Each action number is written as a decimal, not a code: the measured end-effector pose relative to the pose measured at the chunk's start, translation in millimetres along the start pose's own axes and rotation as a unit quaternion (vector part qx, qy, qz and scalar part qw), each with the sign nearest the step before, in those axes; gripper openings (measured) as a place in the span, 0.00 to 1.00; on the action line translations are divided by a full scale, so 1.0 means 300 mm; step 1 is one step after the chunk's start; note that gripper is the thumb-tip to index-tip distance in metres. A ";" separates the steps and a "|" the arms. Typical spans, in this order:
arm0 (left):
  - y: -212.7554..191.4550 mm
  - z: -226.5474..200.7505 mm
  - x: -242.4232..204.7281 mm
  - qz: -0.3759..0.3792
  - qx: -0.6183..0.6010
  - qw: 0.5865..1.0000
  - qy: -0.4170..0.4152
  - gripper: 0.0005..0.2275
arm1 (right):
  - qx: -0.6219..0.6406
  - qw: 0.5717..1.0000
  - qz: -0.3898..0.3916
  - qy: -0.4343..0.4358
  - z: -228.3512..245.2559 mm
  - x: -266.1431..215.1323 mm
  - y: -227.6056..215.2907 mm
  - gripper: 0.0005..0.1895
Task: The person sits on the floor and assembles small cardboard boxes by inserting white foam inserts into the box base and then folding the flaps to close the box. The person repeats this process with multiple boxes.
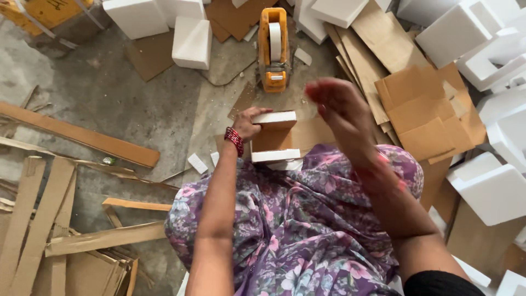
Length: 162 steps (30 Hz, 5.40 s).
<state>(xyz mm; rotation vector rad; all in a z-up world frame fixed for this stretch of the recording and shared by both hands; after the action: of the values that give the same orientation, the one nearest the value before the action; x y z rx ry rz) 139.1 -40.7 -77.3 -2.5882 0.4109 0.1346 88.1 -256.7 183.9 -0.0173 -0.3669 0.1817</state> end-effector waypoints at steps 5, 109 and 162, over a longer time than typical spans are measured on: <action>-0.013 -0.033 -0.001 -0.032 -0.054 0.997 0.048 0.27 | -0.187 0.940 0.097 0.270 -0.765 -0.110 0.059 0.55; 0.016 -0.034 0.007 -0.139 0.151 0.976 0.073 0.25 | -0.312 0.877 0.057 0.360 -1.221 0.311 0.000 0.24; 0.004 -0.039 -0.040 -0.165 0.165 0.972 0.027 0.26 | -0.010 0.902 0.061 0.427 -1.224 0.109 0.098 0.14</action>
<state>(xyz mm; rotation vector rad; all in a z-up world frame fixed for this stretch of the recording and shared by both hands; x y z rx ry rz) 127.5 -44.5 -65.7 -2.2937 0.0129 -0.1119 244.5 -215.8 -148.6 -0.1358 0.5144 0.2754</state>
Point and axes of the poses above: each hand's wrist, its own x-axis towards the middle knuckle, its own y-axis out of the palm, z = x × y, the point moved 10 cm from there along x, towards the middle knuckle, and after that the axes turned 6 degrees about -y, right-handed, at the moved point
